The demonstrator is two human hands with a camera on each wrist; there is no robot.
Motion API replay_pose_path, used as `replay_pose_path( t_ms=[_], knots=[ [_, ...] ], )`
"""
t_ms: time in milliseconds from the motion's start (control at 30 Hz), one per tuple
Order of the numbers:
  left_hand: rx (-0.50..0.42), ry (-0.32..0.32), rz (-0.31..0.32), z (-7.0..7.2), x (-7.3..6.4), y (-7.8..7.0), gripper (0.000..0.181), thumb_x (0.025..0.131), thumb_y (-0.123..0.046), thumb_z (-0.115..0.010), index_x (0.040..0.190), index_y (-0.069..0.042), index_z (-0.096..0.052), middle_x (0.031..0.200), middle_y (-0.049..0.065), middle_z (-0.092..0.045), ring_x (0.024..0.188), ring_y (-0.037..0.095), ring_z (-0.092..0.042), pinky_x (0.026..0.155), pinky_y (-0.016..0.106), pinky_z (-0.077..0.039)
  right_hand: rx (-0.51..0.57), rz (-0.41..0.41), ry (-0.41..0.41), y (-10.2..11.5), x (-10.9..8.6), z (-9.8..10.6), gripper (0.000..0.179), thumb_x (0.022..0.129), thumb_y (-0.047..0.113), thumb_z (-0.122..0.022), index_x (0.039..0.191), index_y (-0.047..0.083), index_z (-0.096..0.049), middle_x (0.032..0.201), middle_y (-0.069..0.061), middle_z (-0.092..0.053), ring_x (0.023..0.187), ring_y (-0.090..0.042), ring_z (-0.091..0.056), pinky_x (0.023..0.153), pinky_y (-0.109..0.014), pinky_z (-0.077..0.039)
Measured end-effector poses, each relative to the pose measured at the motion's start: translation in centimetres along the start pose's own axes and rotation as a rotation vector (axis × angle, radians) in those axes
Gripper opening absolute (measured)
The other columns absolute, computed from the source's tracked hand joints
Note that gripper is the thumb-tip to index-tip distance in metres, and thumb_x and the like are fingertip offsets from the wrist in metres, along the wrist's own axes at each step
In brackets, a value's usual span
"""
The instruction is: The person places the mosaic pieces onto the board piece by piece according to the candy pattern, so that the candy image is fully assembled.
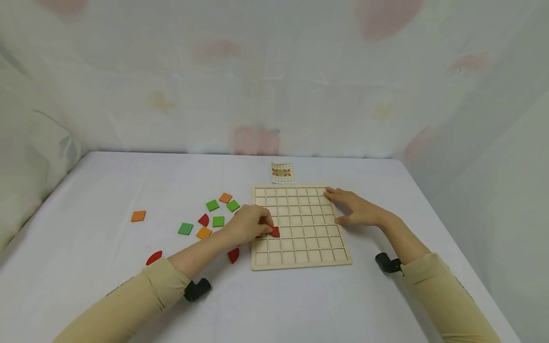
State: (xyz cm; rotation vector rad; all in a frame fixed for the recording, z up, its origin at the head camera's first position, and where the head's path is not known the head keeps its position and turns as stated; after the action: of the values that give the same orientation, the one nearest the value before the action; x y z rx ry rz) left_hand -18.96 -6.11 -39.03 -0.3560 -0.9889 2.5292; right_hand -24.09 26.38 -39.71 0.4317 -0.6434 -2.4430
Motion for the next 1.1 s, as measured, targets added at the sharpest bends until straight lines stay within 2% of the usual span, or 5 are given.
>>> replay_pose_path(
  t_ms=[100, 433, 800, 933, 1100],
  knots=[
    [0.000, 0.000, -0.008, 0.0, 0.0, 0.1, 0.000, 0.087, -0.009, -0.073, 0.086, -0.009, -0.073, 0.068, 0.000, -0.067, 0.057, 0.006, -0.055, 0.054, 0.019, -0.043, -0.004, 0.000, 0.000, 0.0, 0.0, 0.0, 0.080, 0.086, 0.022, -0.067, 0.154, 0.002, -0.029, 0.165, -0.017, -0.019, 0.152, -0.046, -0.012, 0.119, -0.067, -0.011],
    [0.023, 0.003, 0.009, 0.0, 0.0, -0.1, 0.012, 0.083, -0.012, -0.078, 0.095, -0.016, -0.079, 0.074, -0.002, -0.066, 0.064, 0.009, -0.051, 0.056, 0.020, -0.040, 0.005, 0.008, 0.000, 0.0, 0.1, 0.0, 0.080, 0.086, 0.025, -0.067, 0.153, 0.000, -0.030, 0.165, -0.018, -0.019, 0.152, -0.047, -0.013, 0.119, -0.069, -0.011],
    [0.024, 0.006, -0.016, 0.1, -0.1, -0.4, 0.019, 0.083, -0.009, -0.076, 0.101, -0.014, -0.078, 0.073, -0.001, -0.064, 0.061, 0.008, -0.050, 0.055, 0.020, -0.040, 0.004, 0.003, -0.003, 0.0, 0.0, 0.1, 0.080, 0.087, 0.027, -0.067, 0.153, 0.001, -0.030, 0.165, -0.018, -0.019, 0.152, -0.048, -0.013, 0.118, -0.069, -0.012],
    [0.003, 0.010, -0.002, 0.6, -0.1, -0.4, 0.022, 0.084, -0.010, -0.075, 0.105, -0.014, -0.076, 0.073, -0.001, -0.063, 0.059, 0.009, -0.051, 0.054, 0.020, -0.041, -0.001, 0.007, -0.004, 0.0, 0.0, 0.0, 0.080, 0.086, 0.027, -0.066, 0.153, 0.001, -0.030, 0.165, -0.019, -0.020, 0.151, -0.048, -0.013, 0.118, -0.069, -0.012],
    [0.013, -0.014, 0.007, 2.1, -0.2, -0.2, 0.021, 0.085, -0.012, -0.075, 0.106, -0.011, -0.075, 0.081, 0.000, -0.065, 0.070, 0.012, -0.056, 0.060, 0.022, -0.045, 0.002, 0.022, -0.010, 0.1, -0.1, 0.1, 0.080, 0.087, 0.030, -0.066, 0.153, 0.001, -0.031, 0.164, -0.020, -0.021, 0.151, -0.049, -0.014, 0.118, -0.070, -0.012]
  ],
)
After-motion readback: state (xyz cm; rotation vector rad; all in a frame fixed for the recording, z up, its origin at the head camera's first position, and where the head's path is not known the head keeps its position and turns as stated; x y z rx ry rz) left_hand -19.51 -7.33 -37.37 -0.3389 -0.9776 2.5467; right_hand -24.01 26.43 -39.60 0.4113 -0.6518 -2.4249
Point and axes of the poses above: each hand's wrist, its own x-axis towards the middle knuckle, its own z-axis out of the back of the hand, y = z × x, the point moved 1 cm from there along x, towards the middle knuckle
